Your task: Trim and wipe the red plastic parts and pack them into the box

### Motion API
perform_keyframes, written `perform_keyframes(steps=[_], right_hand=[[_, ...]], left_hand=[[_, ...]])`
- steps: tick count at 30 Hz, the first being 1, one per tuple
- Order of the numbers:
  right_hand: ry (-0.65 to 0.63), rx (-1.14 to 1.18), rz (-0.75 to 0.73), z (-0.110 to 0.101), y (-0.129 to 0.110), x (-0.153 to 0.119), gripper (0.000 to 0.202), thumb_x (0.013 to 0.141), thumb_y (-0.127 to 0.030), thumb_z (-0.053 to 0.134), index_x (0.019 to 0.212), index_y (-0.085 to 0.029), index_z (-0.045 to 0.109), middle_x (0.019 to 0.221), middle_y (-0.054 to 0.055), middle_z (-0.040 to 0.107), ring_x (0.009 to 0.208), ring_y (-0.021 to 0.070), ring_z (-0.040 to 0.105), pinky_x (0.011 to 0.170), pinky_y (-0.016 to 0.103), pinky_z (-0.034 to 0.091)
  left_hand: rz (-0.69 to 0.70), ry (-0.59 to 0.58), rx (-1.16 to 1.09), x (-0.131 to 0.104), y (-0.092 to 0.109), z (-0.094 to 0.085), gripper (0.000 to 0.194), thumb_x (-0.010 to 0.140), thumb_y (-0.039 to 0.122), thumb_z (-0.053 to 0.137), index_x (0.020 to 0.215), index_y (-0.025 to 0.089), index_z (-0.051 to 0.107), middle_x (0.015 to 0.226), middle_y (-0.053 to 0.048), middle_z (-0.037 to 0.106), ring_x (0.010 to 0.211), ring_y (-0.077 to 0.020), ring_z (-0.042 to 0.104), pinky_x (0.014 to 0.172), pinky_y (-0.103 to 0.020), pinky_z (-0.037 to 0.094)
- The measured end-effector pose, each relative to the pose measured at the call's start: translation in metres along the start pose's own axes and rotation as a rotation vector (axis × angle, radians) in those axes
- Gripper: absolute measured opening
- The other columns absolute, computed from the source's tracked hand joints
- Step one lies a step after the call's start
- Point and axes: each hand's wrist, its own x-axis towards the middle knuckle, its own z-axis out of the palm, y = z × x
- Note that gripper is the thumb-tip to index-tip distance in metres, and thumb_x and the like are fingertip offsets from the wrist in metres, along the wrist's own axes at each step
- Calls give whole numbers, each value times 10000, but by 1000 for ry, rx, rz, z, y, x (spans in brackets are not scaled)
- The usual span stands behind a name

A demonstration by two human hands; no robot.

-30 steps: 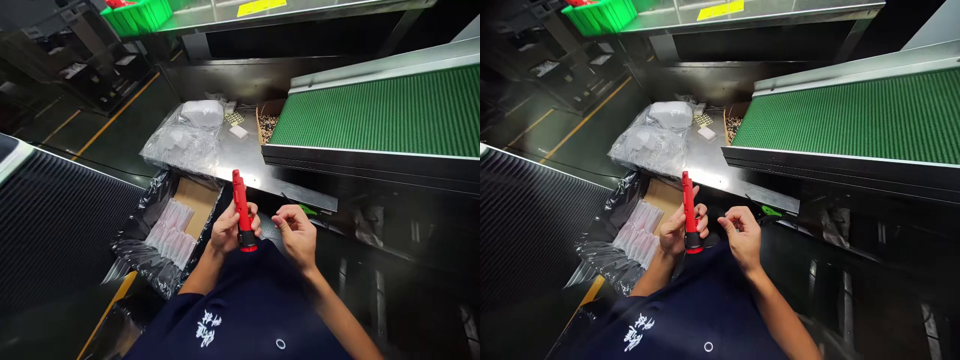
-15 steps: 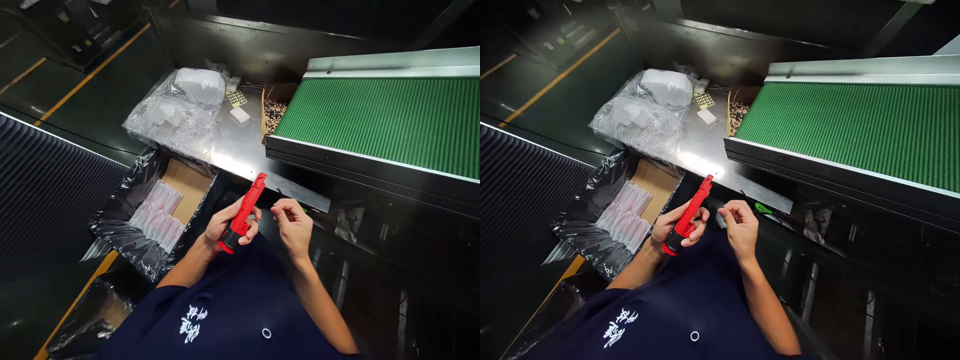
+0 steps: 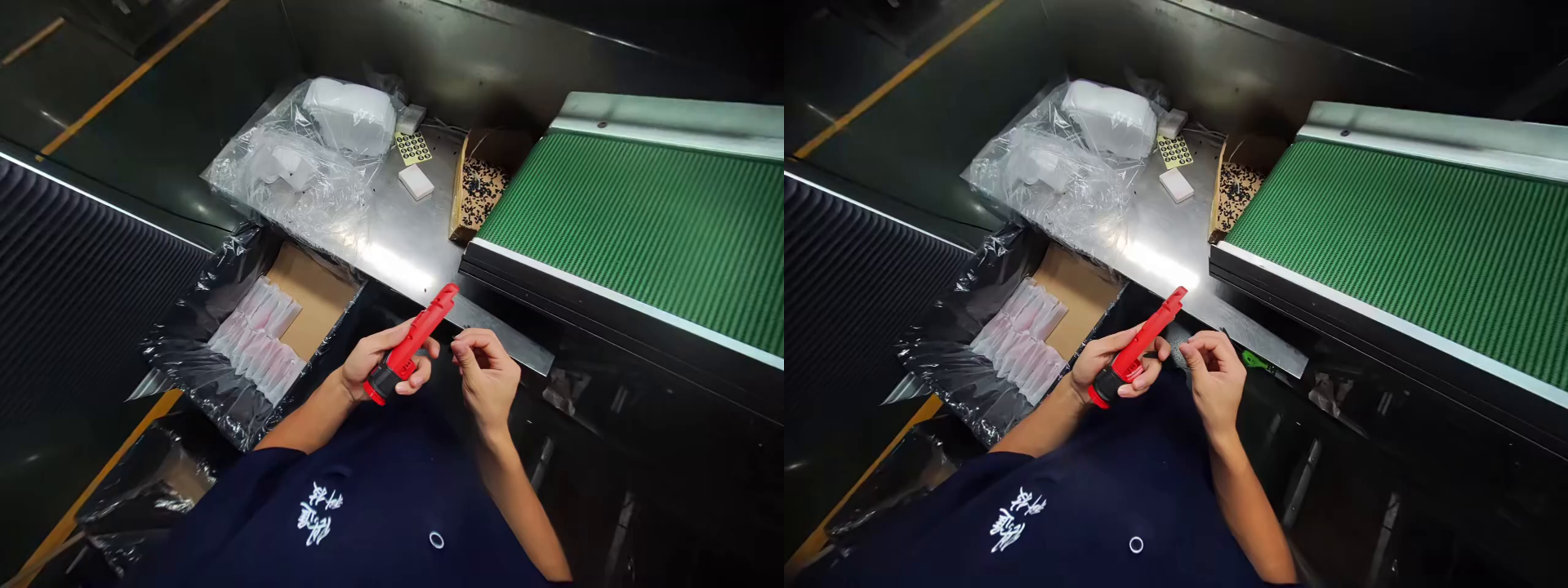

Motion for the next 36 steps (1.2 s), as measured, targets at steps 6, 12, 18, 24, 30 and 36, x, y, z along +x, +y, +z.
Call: perform_keyframes(steps=[6,12,18,24,30,36], right_hand=[[-44,-18,10,23,1,29,200,795,-319,732,685,-184,634,748,10,595,623,121,531,538,252,419],[-86,-49,6,55,-3,67,203,799,-321,730,684,-183,636,739,13,598,634,126,532,558,256,431],[-93,-111,0,86,-14,97,252,807,-374,721,670,-184,627,716,18,596,652,138,546,578,262,448],[-120,-3,198,123,-4,110,448,788,-551,698,1055,-201,617,1005,84,658,836,180,635,659,286,538],[-296,30,422,150,21,107,582,834,-586,624,1241,-172,572,1107,122,683,999,238,669,877,394,561],[-374,-148,306,159,2,112,528,938,-478,513,1410,-243,481,1412,95,522,1325,237,472,1136,481,352]], left_hand=[[-25,-3,-45,17,34,-10,235,944,247,435,1120,126,532,886,-111,593,536,-152,544,391,-210,354],[-63,-44,-11,31,78,-30,319,955,330,441,1025,61,597,657,-82,541,459,-125,437,394,-199,301],[-57,-48,-29,41,121,-46,337,949,343,472,943,46,632,663,-100,540,461,-108,427,411,-187,306],[156,178,333,44,143,-55,423,903,366,570,1257,134,572,915,-116,587,645,-170,550,549,-248,468],[344,257,1059,33,144,-64,565,819,126,591,1378,178,522,1273,-148,501,1137,-292,519,1099,-441,369],[346,303,670,32,155,-86,567,786,192,715,1332,226,565,1216,-102,537,1051,-221,584,907,-318,522]])
